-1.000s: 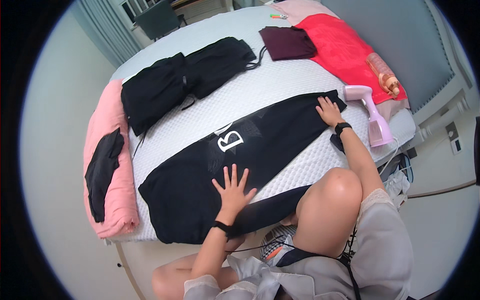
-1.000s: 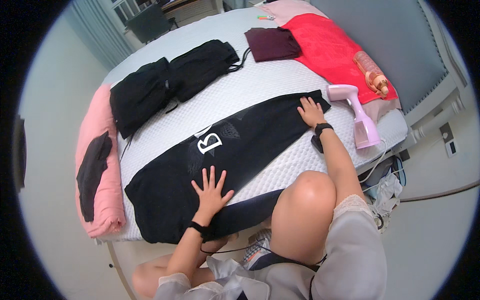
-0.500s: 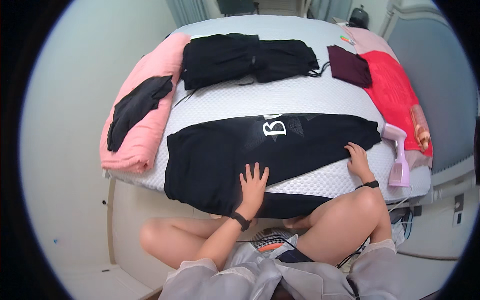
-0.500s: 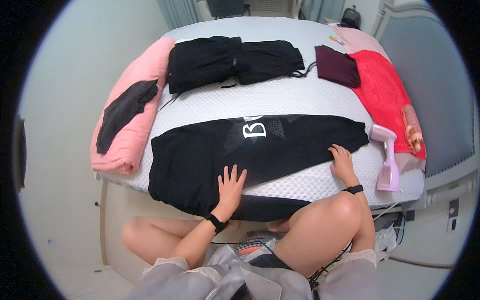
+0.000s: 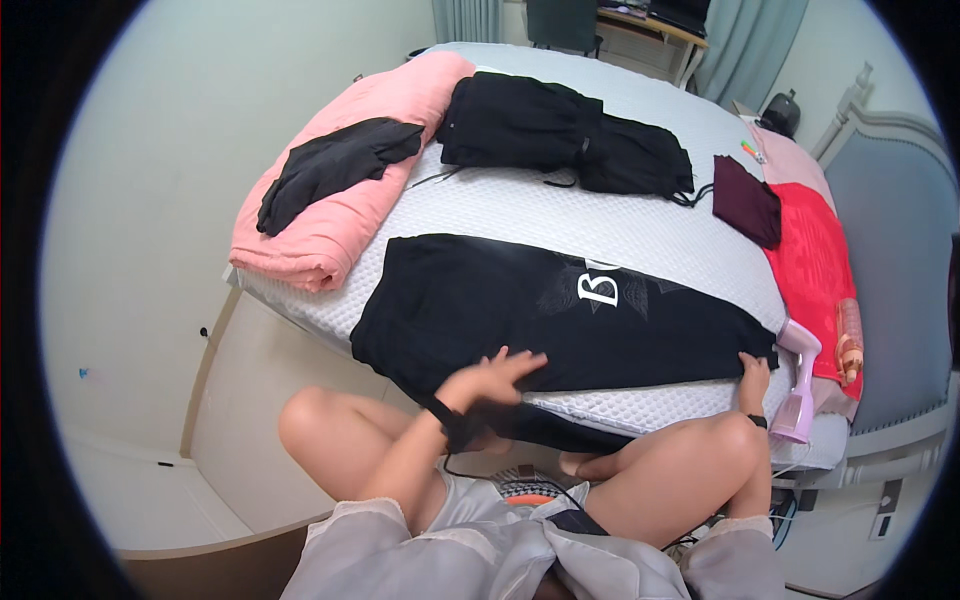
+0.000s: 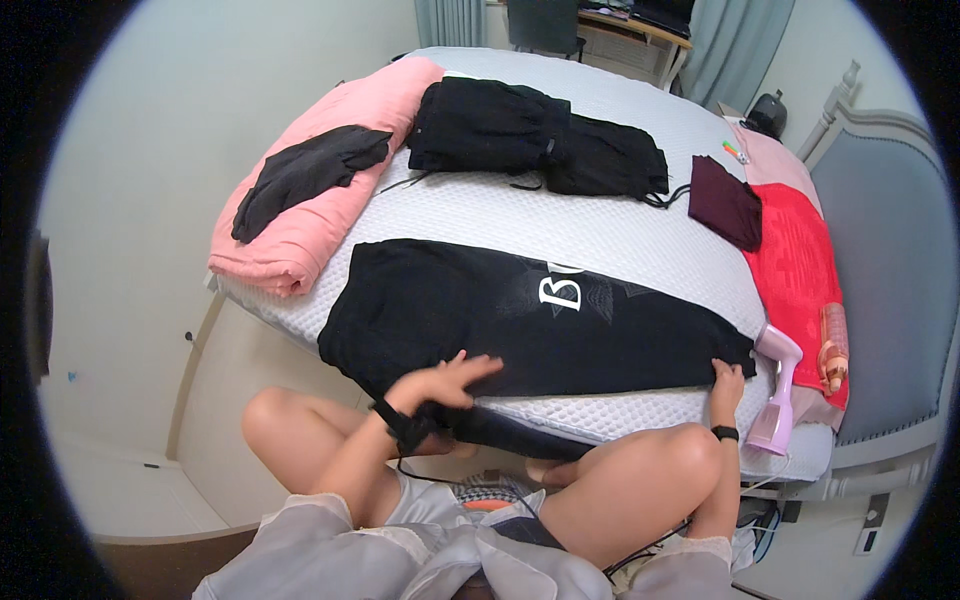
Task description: Steaming a pair of black trousers on a bed using a handheld garment steamer.
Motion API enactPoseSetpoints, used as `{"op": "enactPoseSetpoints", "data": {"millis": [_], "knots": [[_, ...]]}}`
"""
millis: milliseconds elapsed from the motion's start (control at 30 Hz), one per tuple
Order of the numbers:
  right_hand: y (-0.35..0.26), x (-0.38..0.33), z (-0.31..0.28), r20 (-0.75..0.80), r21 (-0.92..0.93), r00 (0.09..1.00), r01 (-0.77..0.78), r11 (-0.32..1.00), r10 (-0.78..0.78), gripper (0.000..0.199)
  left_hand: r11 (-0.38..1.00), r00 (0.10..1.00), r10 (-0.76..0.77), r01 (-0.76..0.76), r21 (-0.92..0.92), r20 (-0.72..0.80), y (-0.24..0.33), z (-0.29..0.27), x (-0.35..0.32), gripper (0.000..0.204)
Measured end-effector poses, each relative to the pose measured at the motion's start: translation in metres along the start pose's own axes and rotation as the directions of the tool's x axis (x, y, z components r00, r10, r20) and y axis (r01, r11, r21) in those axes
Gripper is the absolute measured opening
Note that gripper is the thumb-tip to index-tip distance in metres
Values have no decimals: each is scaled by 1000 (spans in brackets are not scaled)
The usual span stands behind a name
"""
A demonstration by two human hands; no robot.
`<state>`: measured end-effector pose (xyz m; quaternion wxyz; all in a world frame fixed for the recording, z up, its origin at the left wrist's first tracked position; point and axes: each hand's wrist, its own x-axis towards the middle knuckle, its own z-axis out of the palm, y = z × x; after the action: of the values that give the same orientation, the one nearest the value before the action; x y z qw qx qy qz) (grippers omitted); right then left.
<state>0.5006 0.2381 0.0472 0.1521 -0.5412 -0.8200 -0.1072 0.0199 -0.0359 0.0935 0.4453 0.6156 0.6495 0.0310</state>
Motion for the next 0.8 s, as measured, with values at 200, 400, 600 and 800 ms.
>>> {"op": "enactPoseSetpoints", "data": {"millis": [200, 400, 600, 800], "knots": [[-32, 34, -42, 599, -88, 799, -13, 996, 63, 30, 929, 301, -310, 298, -220, -902, -135, -96, -4, 42], [-28, 79, -21, 313, 241, 947, -147, 959, 67, 38, 661, 157, -700, 513, -548, -697, -170, -144, -2, 64], [-56, 65, 20, 518, -131, 717, -473, 871, 467, 65, 903, 253, -411, 242, -354, -876, -244, -136, 18, 45], [-7, 48, 24, 508, -168, 681, -522, 836, 528, 65, 934, 165, -332, 198, -299, -929, -183, -164, 48, 35]]}}
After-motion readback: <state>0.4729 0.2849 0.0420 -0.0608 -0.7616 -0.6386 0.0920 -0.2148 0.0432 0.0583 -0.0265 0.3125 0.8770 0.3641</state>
